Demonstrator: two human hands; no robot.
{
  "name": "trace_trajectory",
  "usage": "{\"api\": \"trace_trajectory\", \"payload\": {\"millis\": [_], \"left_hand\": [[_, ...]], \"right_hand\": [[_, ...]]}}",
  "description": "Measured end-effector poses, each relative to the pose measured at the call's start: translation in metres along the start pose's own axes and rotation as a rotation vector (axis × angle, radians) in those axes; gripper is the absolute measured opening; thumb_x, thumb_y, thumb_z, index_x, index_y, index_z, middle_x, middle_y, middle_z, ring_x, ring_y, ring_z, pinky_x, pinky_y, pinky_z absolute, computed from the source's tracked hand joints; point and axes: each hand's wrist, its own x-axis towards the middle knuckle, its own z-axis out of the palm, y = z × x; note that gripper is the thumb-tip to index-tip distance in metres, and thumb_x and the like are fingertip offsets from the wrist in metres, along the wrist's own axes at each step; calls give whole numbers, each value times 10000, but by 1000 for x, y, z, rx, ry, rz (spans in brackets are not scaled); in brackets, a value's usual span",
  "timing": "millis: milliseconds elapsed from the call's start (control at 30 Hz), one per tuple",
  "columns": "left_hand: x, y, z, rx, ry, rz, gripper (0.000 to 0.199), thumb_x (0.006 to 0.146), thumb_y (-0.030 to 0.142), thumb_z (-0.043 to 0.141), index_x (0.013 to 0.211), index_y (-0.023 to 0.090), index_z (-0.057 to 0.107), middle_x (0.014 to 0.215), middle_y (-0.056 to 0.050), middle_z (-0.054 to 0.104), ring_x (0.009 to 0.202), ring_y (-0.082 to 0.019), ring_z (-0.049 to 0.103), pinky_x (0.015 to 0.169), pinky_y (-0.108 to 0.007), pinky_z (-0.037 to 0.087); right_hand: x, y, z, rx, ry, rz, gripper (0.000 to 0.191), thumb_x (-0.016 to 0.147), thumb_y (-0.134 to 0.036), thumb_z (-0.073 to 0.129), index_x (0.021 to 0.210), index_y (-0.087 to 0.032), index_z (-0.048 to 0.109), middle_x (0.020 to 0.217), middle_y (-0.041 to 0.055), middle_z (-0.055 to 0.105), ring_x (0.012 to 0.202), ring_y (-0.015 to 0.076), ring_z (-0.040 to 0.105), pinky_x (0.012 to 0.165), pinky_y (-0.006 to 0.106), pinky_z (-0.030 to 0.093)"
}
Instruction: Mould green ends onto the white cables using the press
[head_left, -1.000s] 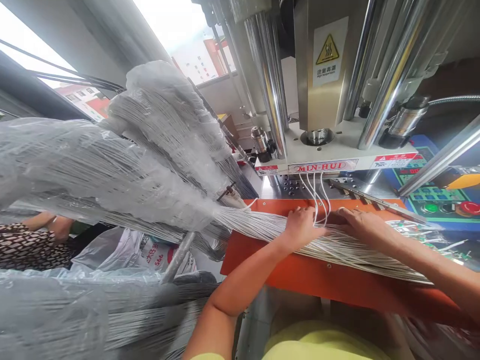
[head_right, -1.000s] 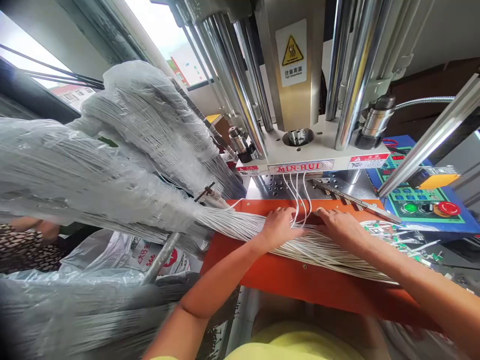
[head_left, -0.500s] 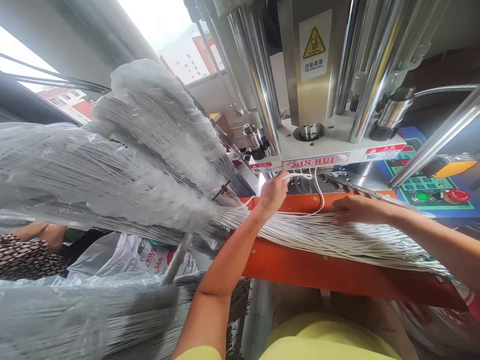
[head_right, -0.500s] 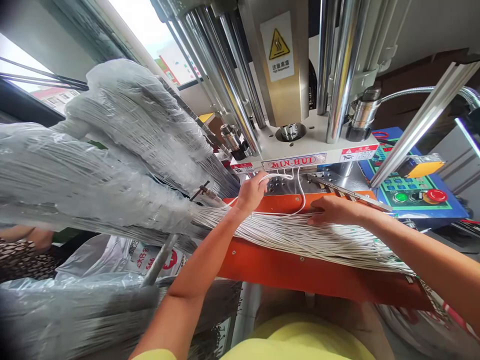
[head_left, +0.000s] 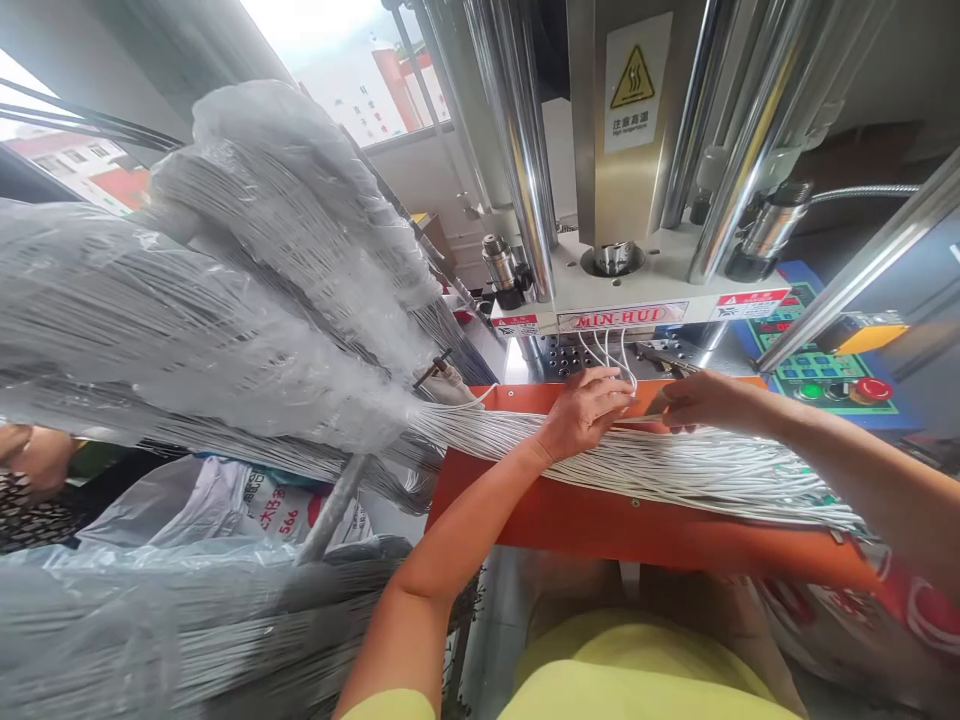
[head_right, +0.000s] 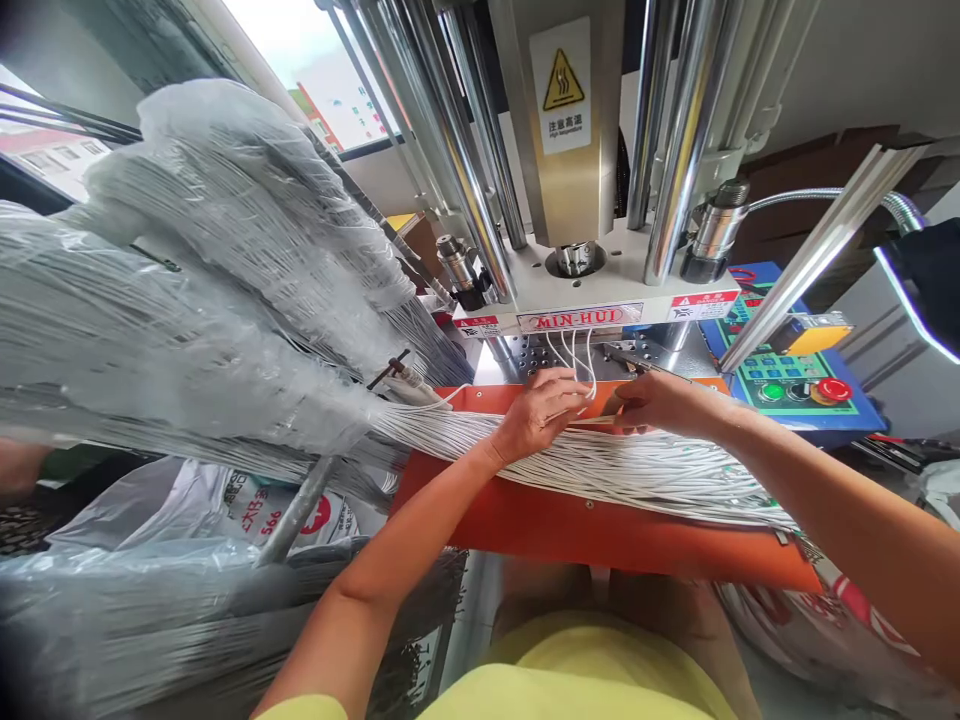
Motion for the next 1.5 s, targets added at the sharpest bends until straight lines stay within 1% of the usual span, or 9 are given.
{"api": "trace_trajectory", "payload": {"millis": [133, 233, 333, 467, 567, 767, 933, 1200, 1500], "left_hand": [[4, 21, -5, -15, -21, 11, 384, 930, 257, 447, 1303, 201, 516, 1334, -87, 569, 1380, -235, 344, 1145, -436, 268], [9, 35, -3, -39, -86, -72, 567, 922, 387, 489, 1430, 179, 344, 1381, -125, 521, 1331, -259, 413, 1160, -459, 222], [13, 38, 2, -96, -148, -167, 589, 926, 405, 500, 1435, 175, 314, 1172, -76, 661, 1153, -228, 560, 1150, -450, 229], [14, 32, 10, -94, -202, -204, 377, 929, 310, 514, 1293, 211, 496, 902, 6, 705, 1000, -186, 614, 1166, -469, 145], [16, 26, 18, -21, -263, -208, 231, 894, 330, 577, 1081, 212, 643, 913, -18, 686, 967, -195, 598, 1116, -456, 229], [21, 19, 30, 75, -405, -283, 241, 898, 381, 558, 920, 204, 720, 895, -53, 663, 968, -231, 564, 881, -380, 404], [20, 19, 31, 45, -353, -297, 137, 864, 300, 614, 869, 210, 718, 882, -31, 686, 928, -197, 561, 836, -313, 421], [20, 17, 33, -50, -376, -302, 165, 849, 322, 623, 884, 202, 731, 879, -38, 708, 941, -201, 570, 855, -310, 429], [28, 27, 30, -15, -448, -376, 164, 805, 305, 640, 874, 198, 743, 867, -46, 713, 937, -219, 596, 850, -323, 436]], "right_hand": [[-8, -13, 0, 37, -16, -33, 323, 813, -281, 546, 1077, -119, 638, 772, 61, 678, 617, 123, 543, 555, 262, 368], [-16, -23, -1, 47, -35, -23, 357, 831, -251, 507, 1151, -121, 596, 843, 83, 708, 624, 131, 588, 531, 254, 383], [-28, -28, -5, 109, -31, 6, 435, 875, -295, 459, 1278, -143, 523, 893, 91, 712, 621, 139, 604, 503, 255, 393], [-41, -22, -14, 95, 50, 55, 486, 846, -371, 513, 1284, -163, 539, 864, 70, 697, 590, 129, 565, 488, 257, 374], [-41, -13, -16, -156, 115, 52, 495, 765, -390, 626, 1226, -208, 608, 787, 13, 665, 634, 134, 558, 557, 260, 383], [-30, -4, -1, -732, 191, 154, 173, 730, -298, 651, 885, -274, 726, 781, -2, 673, 727, 177, 603, 573, 256, 329], [-29, 1, 7, -835, 172, 139, 153, 765, -301, 618, 875, -257, 713, 857, 25, 692, 785, 201, 619, 574, 263, 322], [-32, 4, 4, -763, 205, 107, 130, 868, -274, 521, 848, -219, 637, 798, 32, 668, 705, 156, 595, 556, 249, 303], [-32, 14, 13, -942, 226, 35, 155, 843, -191, 505, 762, -201, 637, 774, 77, 657, 718, 213, 607, 527, 289, 260]]}}
